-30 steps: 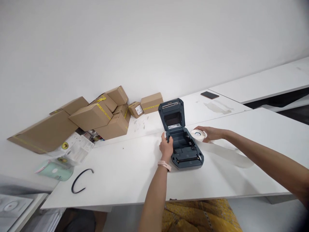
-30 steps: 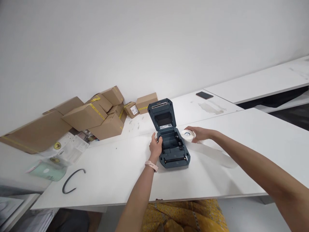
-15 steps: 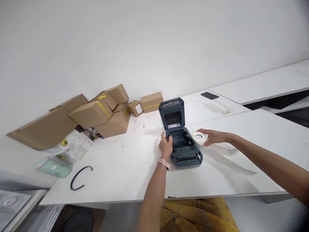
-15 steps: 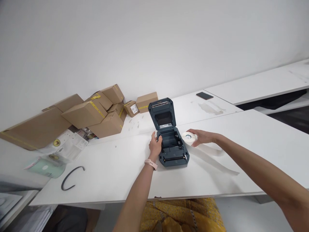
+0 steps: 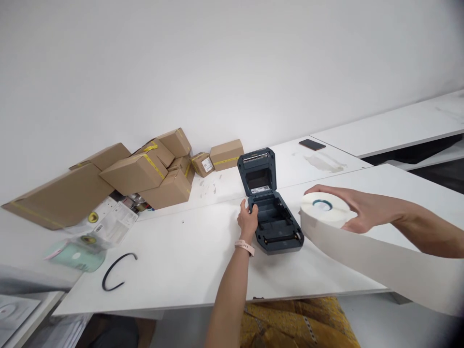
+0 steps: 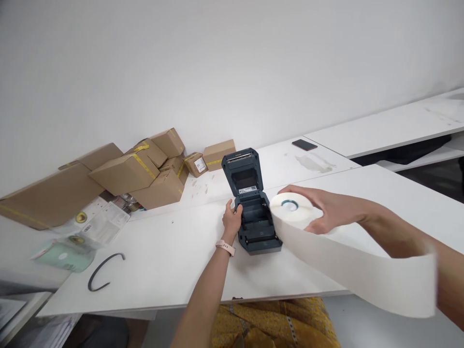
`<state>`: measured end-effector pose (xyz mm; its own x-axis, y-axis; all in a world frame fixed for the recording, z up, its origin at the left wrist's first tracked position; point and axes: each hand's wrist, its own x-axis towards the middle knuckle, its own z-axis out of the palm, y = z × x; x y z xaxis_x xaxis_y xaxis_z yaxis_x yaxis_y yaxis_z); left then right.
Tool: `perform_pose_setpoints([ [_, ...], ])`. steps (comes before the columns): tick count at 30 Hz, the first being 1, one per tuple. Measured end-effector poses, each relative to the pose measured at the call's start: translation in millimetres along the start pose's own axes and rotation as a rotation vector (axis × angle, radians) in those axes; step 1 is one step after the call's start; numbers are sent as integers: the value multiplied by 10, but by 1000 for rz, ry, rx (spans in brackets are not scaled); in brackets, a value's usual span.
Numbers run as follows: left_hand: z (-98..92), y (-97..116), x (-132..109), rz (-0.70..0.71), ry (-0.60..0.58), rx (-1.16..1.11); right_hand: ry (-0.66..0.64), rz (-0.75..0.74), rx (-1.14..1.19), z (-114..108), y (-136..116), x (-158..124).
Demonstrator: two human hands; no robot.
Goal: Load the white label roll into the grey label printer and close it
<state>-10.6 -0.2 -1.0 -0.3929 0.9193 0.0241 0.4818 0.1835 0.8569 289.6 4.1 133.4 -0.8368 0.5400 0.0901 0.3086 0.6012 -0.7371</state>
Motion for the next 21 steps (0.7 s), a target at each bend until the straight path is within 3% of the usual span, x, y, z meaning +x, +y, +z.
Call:
perform_pose_setpoints([
  [4, -43, -48, 59, -19, -19, -50, -93, 22, -10, 197, -114, 511],
  [10, -103, -114, 138, -74, -60, -157, -118, 33, -266, 497, 125, 1281],
  [21, -78, -141, 162, -124, -69, -245, -206, 69, -638, 623, 368, 1544],
])
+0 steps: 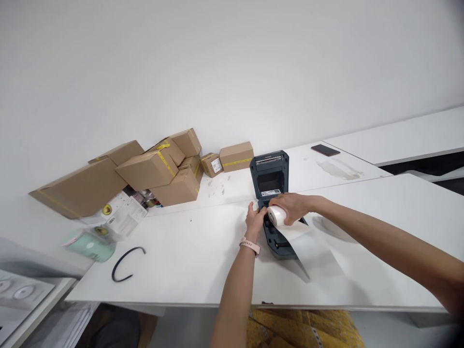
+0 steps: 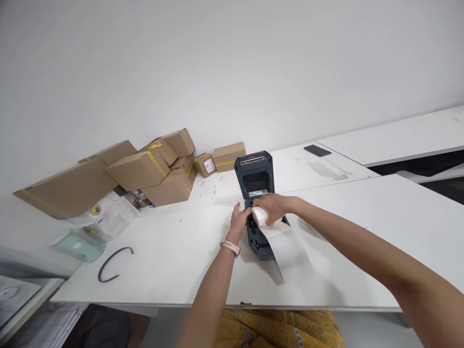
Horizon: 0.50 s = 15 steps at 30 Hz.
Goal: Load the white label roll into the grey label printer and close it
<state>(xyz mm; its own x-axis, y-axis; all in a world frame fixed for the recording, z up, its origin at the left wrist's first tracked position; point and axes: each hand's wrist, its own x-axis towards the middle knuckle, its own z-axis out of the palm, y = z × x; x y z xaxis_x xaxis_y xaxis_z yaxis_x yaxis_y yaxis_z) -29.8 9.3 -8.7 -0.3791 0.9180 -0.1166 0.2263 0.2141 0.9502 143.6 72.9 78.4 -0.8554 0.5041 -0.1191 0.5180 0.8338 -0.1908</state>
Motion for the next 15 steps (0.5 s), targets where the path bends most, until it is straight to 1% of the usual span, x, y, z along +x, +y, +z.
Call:
perform_pose_setpoints([
  [5, -7, 0, -14, 14, 3, -31, 20, 46, -41, 140, 33, 98],
  [8, -12, -3, -13, 15, -15, -47, 35, 55, -62, 224, 71, 164],
  [15, 7, -53, 3, 20, -25, -142, 26, 78, -34, 420, 208, 297],
])
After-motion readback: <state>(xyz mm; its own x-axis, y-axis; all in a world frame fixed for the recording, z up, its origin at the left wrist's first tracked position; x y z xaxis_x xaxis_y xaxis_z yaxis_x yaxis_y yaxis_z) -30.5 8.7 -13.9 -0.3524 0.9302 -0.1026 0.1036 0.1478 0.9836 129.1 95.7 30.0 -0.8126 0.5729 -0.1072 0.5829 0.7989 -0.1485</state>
